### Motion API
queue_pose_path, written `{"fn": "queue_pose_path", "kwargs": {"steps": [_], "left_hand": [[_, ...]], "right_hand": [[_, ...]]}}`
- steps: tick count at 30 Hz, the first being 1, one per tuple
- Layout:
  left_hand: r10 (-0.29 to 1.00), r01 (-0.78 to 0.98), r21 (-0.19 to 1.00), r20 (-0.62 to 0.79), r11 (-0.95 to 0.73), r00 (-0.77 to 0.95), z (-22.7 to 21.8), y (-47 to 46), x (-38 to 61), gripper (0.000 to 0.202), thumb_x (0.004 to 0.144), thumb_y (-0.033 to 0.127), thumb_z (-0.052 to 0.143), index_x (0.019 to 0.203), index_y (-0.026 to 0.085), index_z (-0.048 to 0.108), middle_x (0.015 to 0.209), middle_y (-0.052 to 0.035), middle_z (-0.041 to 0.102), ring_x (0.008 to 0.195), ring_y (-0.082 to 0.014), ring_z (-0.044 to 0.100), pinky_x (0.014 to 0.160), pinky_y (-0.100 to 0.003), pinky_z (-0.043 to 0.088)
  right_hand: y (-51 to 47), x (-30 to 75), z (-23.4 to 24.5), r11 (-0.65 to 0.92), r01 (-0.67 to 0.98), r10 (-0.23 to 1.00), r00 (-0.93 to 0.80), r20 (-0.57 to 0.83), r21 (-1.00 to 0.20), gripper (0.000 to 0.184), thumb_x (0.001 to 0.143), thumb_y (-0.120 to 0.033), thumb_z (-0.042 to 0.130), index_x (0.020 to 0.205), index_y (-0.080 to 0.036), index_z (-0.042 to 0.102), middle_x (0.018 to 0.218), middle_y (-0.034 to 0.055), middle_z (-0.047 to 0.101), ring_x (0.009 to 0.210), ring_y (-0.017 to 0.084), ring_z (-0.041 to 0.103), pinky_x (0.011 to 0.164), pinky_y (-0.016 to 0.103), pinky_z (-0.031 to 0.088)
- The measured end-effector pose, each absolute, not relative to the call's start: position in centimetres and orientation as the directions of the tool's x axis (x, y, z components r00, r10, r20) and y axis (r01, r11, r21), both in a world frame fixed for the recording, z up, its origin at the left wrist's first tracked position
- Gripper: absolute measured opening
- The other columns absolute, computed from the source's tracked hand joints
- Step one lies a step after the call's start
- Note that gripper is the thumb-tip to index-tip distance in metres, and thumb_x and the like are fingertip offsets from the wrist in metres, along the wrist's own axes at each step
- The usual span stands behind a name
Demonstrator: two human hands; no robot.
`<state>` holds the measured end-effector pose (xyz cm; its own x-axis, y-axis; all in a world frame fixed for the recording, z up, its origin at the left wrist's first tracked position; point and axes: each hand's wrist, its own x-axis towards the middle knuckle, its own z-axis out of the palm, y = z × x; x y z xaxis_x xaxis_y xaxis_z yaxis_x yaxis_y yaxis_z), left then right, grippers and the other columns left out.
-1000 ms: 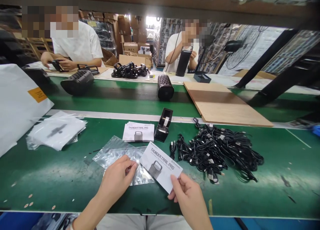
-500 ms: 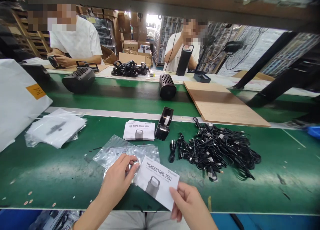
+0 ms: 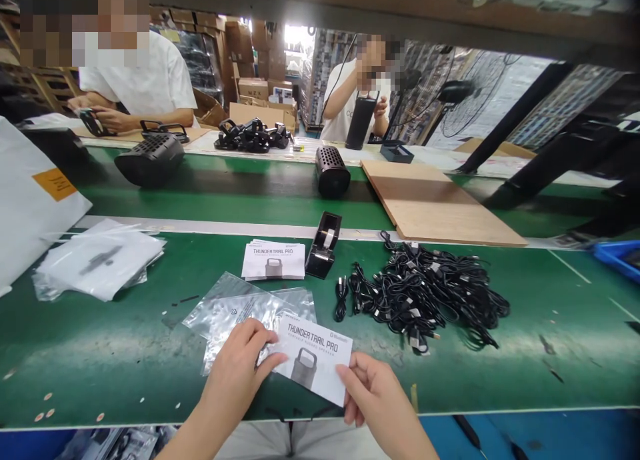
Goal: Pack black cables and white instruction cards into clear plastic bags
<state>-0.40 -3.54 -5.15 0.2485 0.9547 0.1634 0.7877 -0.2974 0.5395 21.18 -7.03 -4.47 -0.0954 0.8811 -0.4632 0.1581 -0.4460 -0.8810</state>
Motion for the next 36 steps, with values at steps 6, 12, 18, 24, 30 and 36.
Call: {"fn": "queue_pose_path", "kwargs": {"steps": [6,12,18,24,30,36], "left_hand": [[0.956,0.772,0.573,0.083,-0.276,0.281,-4.4,-3.5,-0.1,0.019,0.085,0.029,0.044,0.076,0.022,0.060,0.079,-0.0018,0.055,0.076,-0.0183,0.056,0.067,-0.029,0.045],[0.974,0.667,0.723,0.038,-0.181,0.223,-2.9,-4.0,1.0,0.018,0.085,0.031,0.043,0.076,0.022,0.056,0.078,-0.0016,0.051,0.067,-0.0159,0.053,0.059,-0.026,0.044],[0.955,0.526,0.836,-0.010,-0.155,0.297,-2.2,-3.5,1.8,0.021,0.084,0.032,0.044,0.071,0.023,0.056,0.075,-0.0010,0.050,0.069,-0.0160,0.052,0.063,-0.026,0.044],[0.955,0.626,0.767,-0.061,-0.141,0.289,-3.2,-2.8,1.0,0.022,0.086,0.035,0.040,0.072,0.023,0.053,0.075,-0.0001,0.051,0.065,-0.0152,0.052,0.060,-0.026,0.043],[0.960,0.738,0.660,-0.087,-0.143,0.265,-3.7,-2.7,1.5,0.022,0.086,0.036,0.040,0.073,0.023,0.052,0.077,-0.0004,0.053,0.065,-0.0163,0.053,0.059,-0.027,0.042],[0.964,0.730,0.674,-0.106,-0.111,0.244,-3.5,-2.6,1.6,0.021,0.086,0.034,0.040,0.073,0.023,0.052,0.076,0.0000,0.051,0.065,-0.0156,0.052,0.061,-0.027,0.042]], "right_hand": [[-6.7,21.7,-3.0,-0.456,0.111,0.839,-0.276,-0.468,-0.883,0.043,0.078,-0.055,0.047,0.068,-0.013,0.053,0.050,0.0006,0.058,0.043,0.009,0.054,0.044,0.019,0.041],[-4.9,19.7,-3.0,-0.485,-0.001,0.856,-0.206,-0.474,-0.875,0.035,0.071,-0.048,0.059,0.070,-0.014,0.050,0.056,0.0001,0.060,0.040,0.007,0.053,0.040,0.017,0.041],[-2.6,15.9,-3.4,-0.049,0.430,0.954,-0.248,-0.170,-0.901,0.019,0.079,-0.020,0.048,0.063,-0.016,0.056,0.052,-0.0037,0.053,0.044,0.007,0.048,0.042,0.017,0.034],[0.5,20.6,-0.8,0.355,0.906,0.932,-0.324,0.165,-0.231,0.033,0.080,-0.003,0.043,0.099,-0.022,0.063,0.094,0.0085,0.059,0.078,0.018,0.055,0.060,0.026,0.041],[3.6,23.7,-0.8,0.487,0.873,0.868,-0.479,0.128,-0.033,0.016,0.080,-0.008,0.052,0.080,-0.016,0.065,0.097,0.0099,0.059,0.089,0.023,0.052,0.072,0.033,0.042],[-0.1,20.8,-0.8,0.447,0.779,0.889,-0.440,0.123,-0.439,0.019,0.090,-0.022,0.039,0.101,-0.017,0.053,0.089,0.0032,0.061,0.080,0.015,0.056,0.070,0.024,0.042]]}}
